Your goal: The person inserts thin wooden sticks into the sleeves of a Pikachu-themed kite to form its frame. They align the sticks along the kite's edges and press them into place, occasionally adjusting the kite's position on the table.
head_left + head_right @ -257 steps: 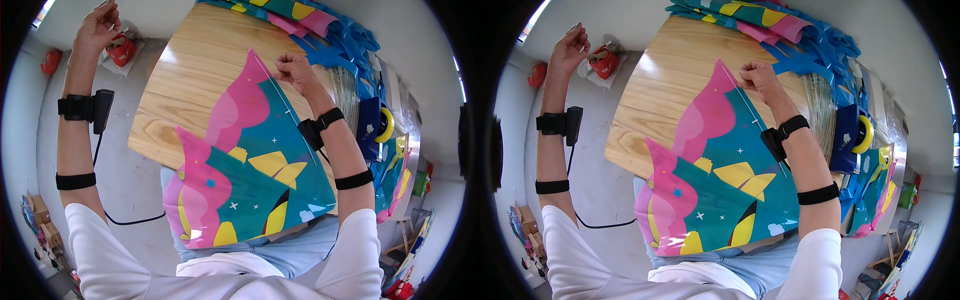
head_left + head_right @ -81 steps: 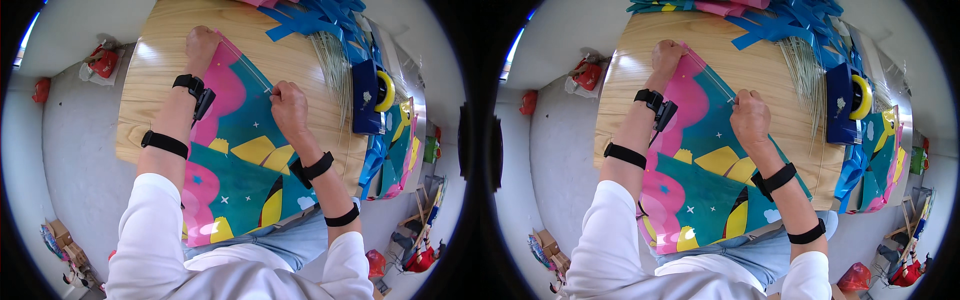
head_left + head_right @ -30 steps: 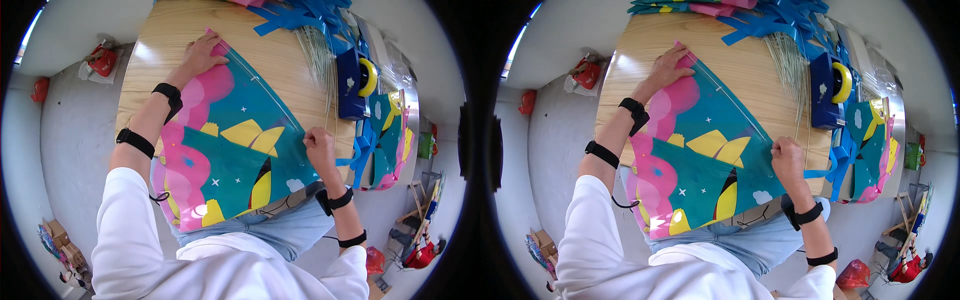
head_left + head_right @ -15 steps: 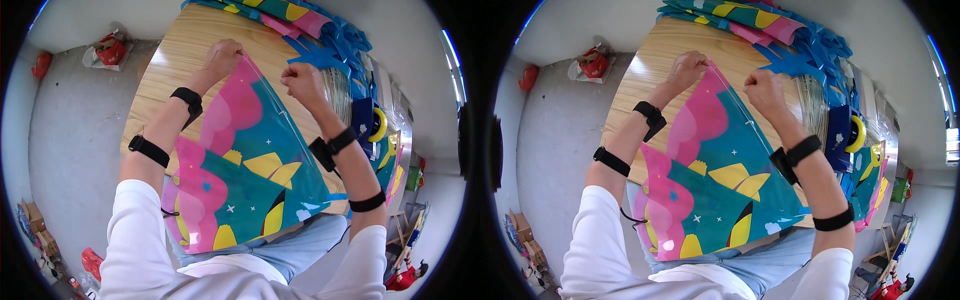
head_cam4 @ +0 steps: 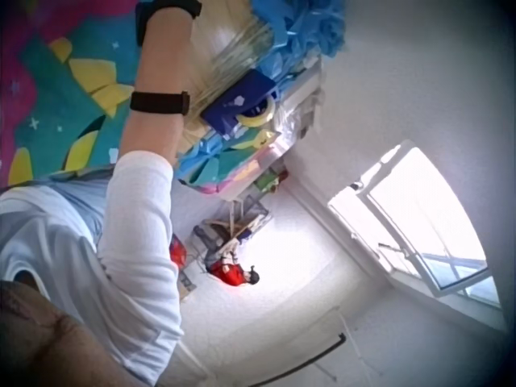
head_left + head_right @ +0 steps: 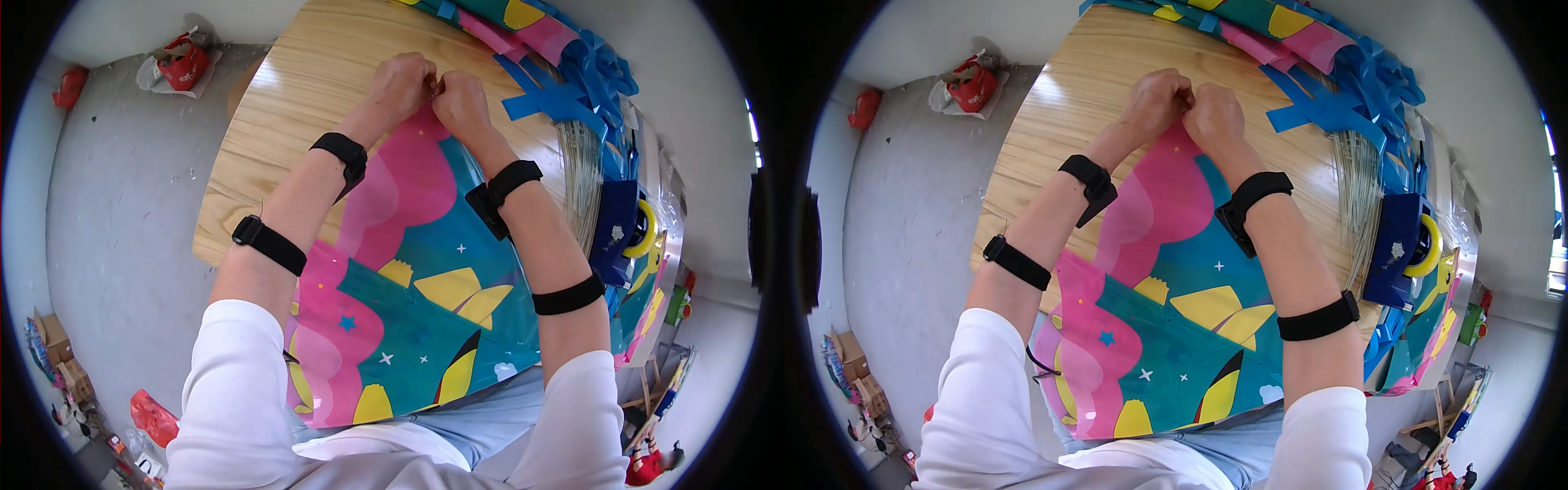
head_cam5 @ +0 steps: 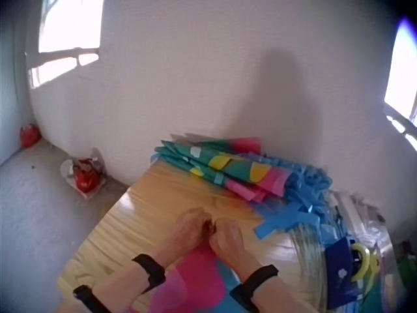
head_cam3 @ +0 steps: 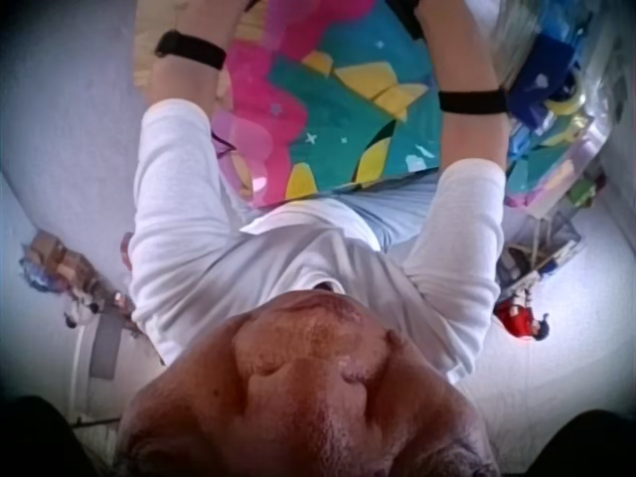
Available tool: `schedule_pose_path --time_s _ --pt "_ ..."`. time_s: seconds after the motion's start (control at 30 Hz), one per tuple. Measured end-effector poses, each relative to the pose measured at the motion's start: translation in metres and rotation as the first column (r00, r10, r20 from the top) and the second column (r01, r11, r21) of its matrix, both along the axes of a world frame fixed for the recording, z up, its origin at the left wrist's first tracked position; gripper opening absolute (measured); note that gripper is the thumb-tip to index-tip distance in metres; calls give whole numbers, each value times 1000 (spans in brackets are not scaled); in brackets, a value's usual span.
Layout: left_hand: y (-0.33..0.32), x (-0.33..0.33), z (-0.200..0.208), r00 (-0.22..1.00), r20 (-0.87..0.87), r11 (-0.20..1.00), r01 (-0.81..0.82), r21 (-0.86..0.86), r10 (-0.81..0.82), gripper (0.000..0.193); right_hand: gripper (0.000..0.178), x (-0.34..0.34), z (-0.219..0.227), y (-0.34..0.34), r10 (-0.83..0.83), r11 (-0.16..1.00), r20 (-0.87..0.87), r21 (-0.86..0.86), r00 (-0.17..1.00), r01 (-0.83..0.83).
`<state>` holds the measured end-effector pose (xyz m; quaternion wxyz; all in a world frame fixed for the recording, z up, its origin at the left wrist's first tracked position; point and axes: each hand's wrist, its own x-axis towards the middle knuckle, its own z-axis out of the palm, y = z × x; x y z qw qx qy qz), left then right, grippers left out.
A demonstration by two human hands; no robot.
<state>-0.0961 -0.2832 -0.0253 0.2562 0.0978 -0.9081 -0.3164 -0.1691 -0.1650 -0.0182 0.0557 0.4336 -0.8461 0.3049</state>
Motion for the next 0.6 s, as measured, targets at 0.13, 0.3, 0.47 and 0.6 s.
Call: schedule_pose_path --time_s 0.13,0.3,0.47,0.6 --pt "-1 2 -1 1000 7 1000 -4 23 4 8 12 8 11 1 -3 994 39 110 999 -1" --pt "-2 -6 -2 998 63 999 0 36 -2 9 14 8 5 33 -11 989 39 147 999 5" --pt "-7 -5 -6 997 82 997 2 79 -8 8 11 23 12 76 9 989 171 146 985 -35" --pt "-3 -5 -1 995 103 997 -6 80 -2 9 10 38 17 109 -30 996 251 94 968 7"
